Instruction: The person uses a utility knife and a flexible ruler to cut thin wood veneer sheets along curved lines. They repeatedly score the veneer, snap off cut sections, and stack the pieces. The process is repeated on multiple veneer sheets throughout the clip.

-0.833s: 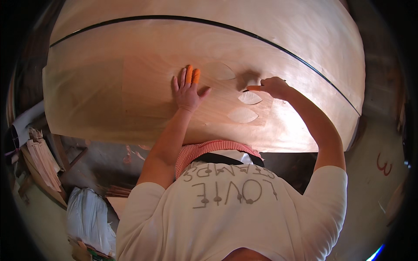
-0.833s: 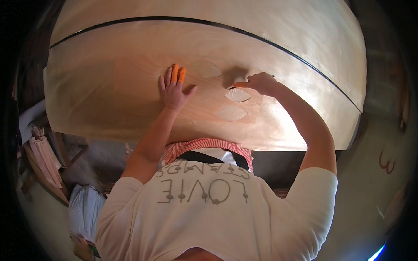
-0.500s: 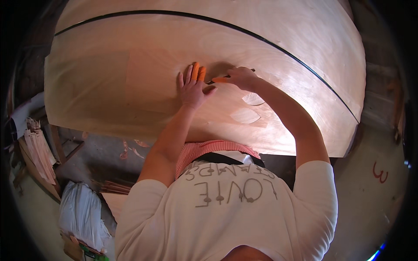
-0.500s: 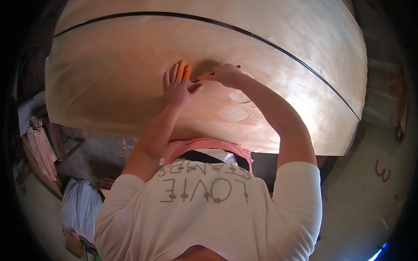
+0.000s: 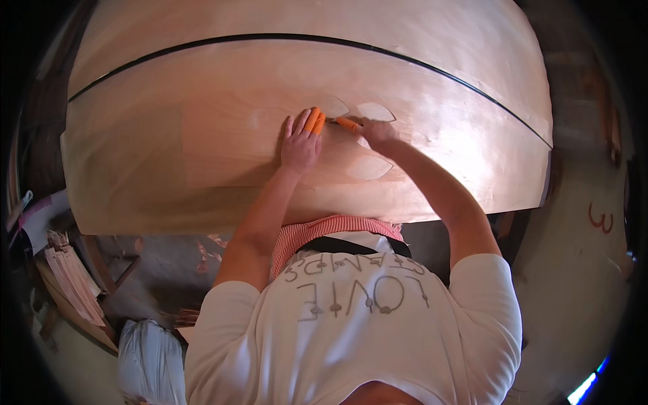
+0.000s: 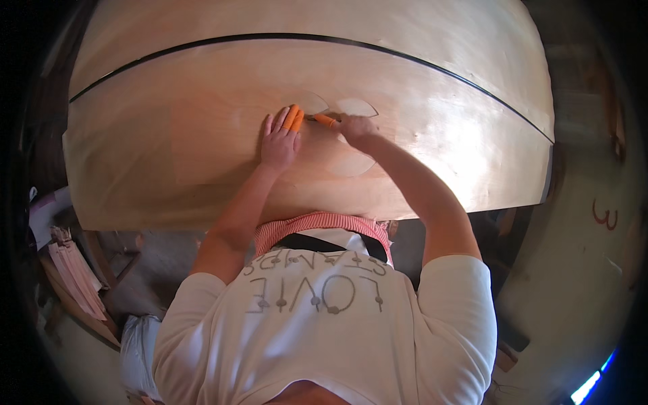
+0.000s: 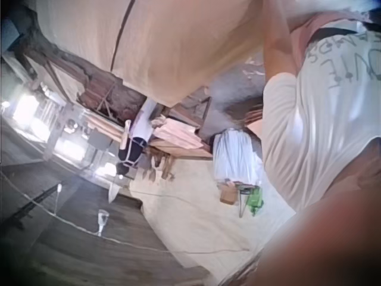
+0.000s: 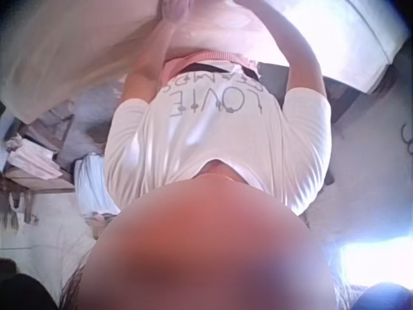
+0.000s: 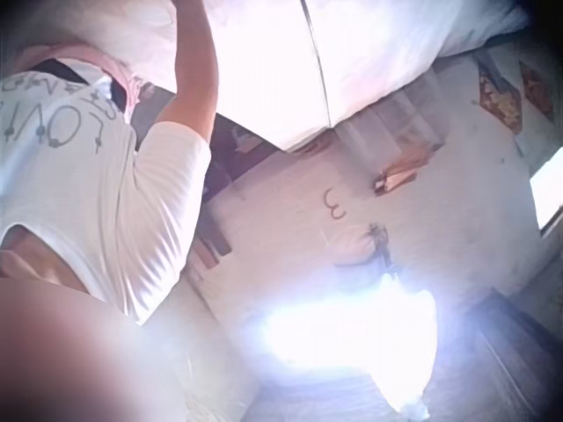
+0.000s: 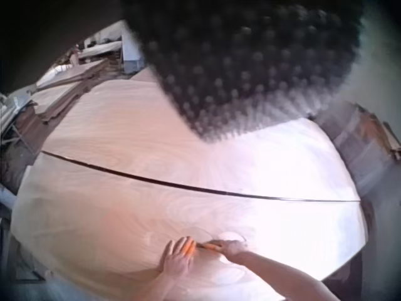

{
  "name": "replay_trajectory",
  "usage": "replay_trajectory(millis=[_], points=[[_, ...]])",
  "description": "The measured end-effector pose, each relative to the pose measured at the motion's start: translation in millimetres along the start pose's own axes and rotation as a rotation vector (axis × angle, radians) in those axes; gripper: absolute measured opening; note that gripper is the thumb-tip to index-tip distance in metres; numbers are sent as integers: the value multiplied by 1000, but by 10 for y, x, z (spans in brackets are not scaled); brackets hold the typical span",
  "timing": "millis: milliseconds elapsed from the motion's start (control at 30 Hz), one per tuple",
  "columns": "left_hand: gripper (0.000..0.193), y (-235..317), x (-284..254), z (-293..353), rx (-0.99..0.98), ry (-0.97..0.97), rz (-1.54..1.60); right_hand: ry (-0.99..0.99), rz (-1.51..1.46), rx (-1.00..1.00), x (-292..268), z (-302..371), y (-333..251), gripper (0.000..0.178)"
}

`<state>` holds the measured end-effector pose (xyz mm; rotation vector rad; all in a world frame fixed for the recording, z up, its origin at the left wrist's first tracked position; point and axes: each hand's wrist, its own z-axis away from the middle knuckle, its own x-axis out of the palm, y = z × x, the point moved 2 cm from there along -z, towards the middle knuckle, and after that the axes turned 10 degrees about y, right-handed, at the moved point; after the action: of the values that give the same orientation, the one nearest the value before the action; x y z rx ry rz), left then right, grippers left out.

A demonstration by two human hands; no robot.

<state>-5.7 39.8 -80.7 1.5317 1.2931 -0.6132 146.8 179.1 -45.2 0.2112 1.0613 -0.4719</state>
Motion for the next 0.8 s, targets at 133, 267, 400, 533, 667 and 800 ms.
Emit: replay_trajectory(millis=[133, 267, 400, 533, 667, 800], points=[[42, 11, -6, -10, -5, -27, -11, 23, -313, 413, 488, 493, -273, 32], [45, 17, 1, -10, -8, -14, -27, 43, -307, 397, 633, 840, -529, 29], [47, 53, -14, -33, 5, -18, -32, 231, -319, 346, 843, 894, -474, 35], [46, 86, -46, -71, 32, -15, -107, 408, -523, 446, 643, 973, -289, 46], [45, 105, -69, -85, 31, -40, -107, 698, -617, 669, 511, 1102, 177, 27], [45, 85, -50, -65, 42, -13, -105, 931, -784, 884, 651, 1053, 810, 24]])
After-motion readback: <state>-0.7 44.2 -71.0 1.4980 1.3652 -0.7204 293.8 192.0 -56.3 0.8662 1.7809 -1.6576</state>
